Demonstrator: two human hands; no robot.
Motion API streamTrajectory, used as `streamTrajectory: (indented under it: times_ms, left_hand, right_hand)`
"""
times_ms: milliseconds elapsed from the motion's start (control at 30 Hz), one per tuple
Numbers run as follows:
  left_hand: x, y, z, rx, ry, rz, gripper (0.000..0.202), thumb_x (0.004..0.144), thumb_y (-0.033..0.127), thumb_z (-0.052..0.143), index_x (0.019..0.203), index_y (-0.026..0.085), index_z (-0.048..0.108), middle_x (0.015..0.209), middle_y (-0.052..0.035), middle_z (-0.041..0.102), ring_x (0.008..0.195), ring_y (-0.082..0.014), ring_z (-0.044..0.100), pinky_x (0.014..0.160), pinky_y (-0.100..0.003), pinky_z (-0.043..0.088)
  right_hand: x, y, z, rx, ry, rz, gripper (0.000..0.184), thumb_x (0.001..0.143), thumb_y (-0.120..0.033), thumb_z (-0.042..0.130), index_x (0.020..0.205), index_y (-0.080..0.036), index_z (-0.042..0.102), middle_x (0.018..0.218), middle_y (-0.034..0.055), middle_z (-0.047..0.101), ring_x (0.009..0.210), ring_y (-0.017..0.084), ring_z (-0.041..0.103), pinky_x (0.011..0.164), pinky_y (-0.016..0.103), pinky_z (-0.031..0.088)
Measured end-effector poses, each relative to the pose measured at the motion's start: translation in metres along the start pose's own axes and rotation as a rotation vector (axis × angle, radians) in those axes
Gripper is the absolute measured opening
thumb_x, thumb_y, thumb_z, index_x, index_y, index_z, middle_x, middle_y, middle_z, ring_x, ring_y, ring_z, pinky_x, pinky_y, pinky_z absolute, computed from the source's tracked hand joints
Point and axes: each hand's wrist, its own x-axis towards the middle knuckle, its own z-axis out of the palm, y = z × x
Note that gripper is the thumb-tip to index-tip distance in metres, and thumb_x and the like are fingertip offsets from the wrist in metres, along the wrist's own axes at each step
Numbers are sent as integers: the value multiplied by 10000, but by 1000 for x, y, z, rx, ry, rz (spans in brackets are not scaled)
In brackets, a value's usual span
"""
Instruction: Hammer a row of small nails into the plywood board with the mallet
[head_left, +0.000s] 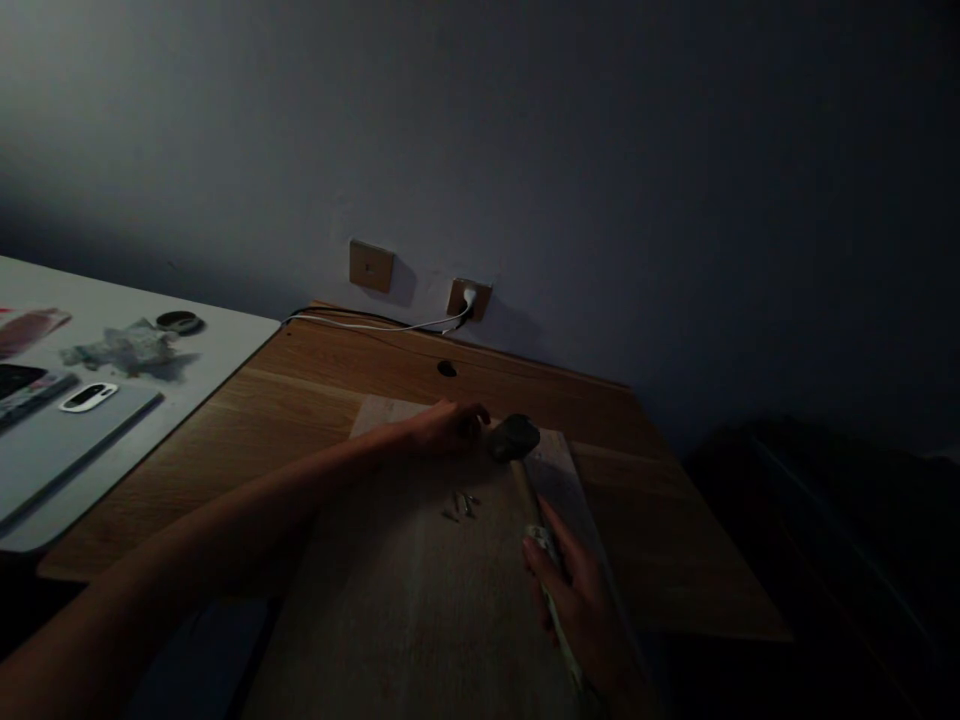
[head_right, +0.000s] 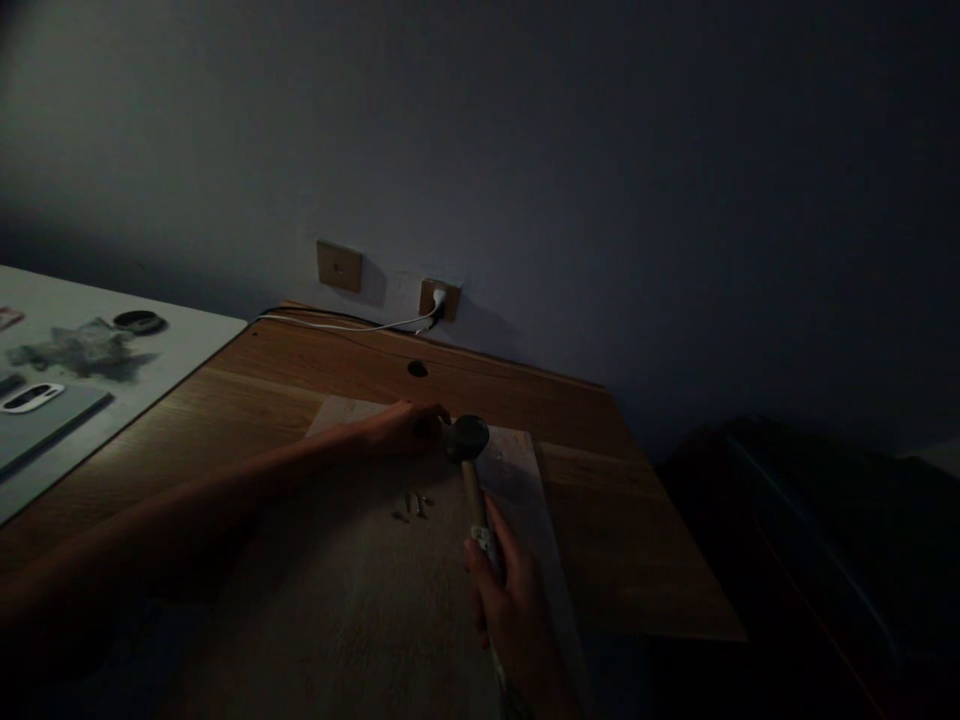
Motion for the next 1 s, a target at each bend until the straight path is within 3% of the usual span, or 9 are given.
streamTrajectory:
  times_ms: [133, 233, 333, 500, 633, 867, 933, 1000]
  left_hand:
    - [-2, 14, -16, 155, -44, 65, 211, 745, 137, 704, 956, 140, 684, 1007, -65, 679, 778, -141, 623, 645, -215, 430]
    - [-7, 32, -22, 163, -247, 145, 120, 774, 127, 700, 890, 158, 689, 896, -27, 685, 733, -130, 605, 636, -214, 418]
    - [-12, 49, -20, 181, -414, 229, 139, 769, 180, 766, 889, 165, 697, 893, -27, 703, 770, -150, 619, 686, -233, 438]
    - [-16, 60, -11, 221, -502, 243, 209, 745, 165, 782, 939, 186, 707, 931, -31, 723, 780, -174, 631, 642, -249, 421]
    - [-18, 66, -9, 231, -578, 202, 223, 748, 92, 735, 945, 189, 696, 898, -14, 725, 727, -154, 617, 609, -239, 405]
    - [-19, 67, -13, 133, -610, 191, 182, 746, 54, 699, 883, 174, 703, 842, -5, 715, 709, -140, 618, 609, -224, 415]
    - [-17, 56, -18, 47, -542, 198, 178, 753, 45, 685, 881, 166, 710, 838, -5, 713, 727, -132, 629, 643, -210, 436]
    - [-16, 41, -25, -15, -397, 173, 191, 759, 48, 679, 910, 157, 720, 845, -7, 714, 743, -124, 637, 673, -199, 448]
  right_hand:
    - [-16, 20, -12, -5, 30, 29, 784, 873, -608, 637, 1520, -190, 488, 554, -83, 462, 373, 76, 342, 326, 172, 297]
    - [-24, 33, -17, -24, 34, 60, 783, 872, -616, 634, 1513, -186, 498, 550, -81, 460, 374, 77, 331, 324, 174, 293]
    - [-26, 37, -17, -54, -3, 105, 777, 886, -617, 620, 1523, -194, 485, 569, -68, 493, 379, 81, 365, 342, 185, 335]
    - [-26, 37, -17, -41, 49, 107, 761, 873, -627, 633, 1496, -204, 525, 660, -32, 561, 393, 71, 402, 348, 183, 329]
    - [-25, 40, -20, -23, -10, 140, 838, 849, -653, 649, 1533, -202, 471, 639, -40, 559, 398, 94, 439, 344, 198, 361]
    - [-25, 39, -18, -8, 2, 134, 793, 858, -636, 641, 1515, -215, 497, 643, -41, 555, 391, 85, 427, 337, 186, 341]
    - [-26, 38, -15, -16, 38, 117, 768, 865, -626, 633, 1503, -216, 510, 680, -32, 575, 387, 72, 418, 335, 177, 325]
    - [-27, 38, -14, -19, 73, 101, 747, 868, -617, 631, 1493, -223, 523, 717, -19, 599, 387, 66, 418, 335, 177, 323]
